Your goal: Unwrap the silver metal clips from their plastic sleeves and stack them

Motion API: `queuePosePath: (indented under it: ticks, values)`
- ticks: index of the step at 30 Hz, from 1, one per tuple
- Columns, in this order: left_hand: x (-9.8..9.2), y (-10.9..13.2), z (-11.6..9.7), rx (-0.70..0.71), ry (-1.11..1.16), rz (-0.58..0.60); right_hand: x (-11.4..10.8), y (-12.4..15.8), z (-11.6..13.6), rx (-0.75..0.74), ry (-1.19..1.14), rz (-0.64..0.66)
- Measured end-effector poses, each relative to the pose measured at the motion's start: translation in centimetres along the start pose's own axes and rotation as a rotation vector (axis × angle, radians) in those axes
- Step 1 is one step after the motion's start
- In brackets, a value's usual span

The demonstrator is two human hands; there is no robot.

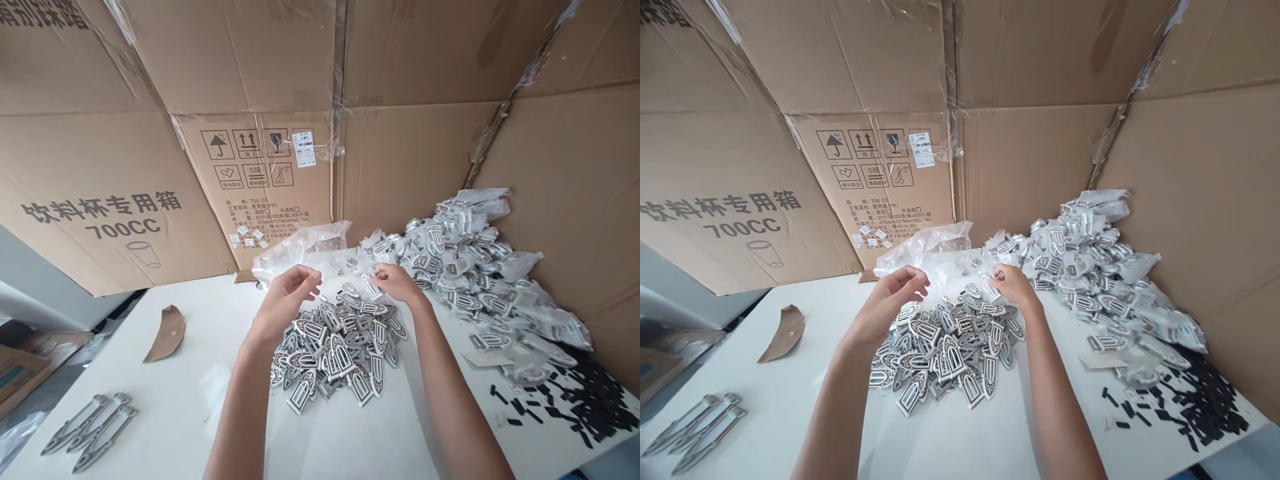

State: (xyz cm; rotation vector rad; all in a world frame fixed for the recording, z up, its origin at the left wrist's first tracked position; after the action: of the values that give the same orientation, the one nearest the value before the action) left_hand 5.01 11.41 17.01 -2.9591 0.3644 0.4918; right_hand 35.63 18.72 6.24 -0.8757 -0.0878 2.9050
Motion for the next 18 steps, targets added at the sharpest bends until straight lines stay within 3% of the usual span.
queuePosePath:
  ticks: [7,18]
  values:
    - [0.7,-0.1,0.0,0.007,-0.057,0.075,0.5,-0.4,-0.6,-0.027,-0.02,-0.01]
    - [0.8,0.0,-0.2,0.043,-0.108,0.085,0.2,0.0,0.9,-0.1,-0.021,-0.038]
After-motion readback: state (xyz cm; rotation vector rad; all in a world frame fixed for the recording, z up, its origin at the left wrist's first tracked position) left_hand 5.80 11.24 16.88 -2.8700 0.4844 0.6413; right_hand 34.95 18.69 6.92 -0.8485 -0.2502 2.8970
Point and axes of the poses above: each hand's wrist, its own y-axis away from the middle knuckle, its own x-axis out of the palm, z = x × y, the point moved 4 cm from there along -y, towards the middle knuckle, and after that the axes turned 14 degrees about -y, right-handed, at the moved point
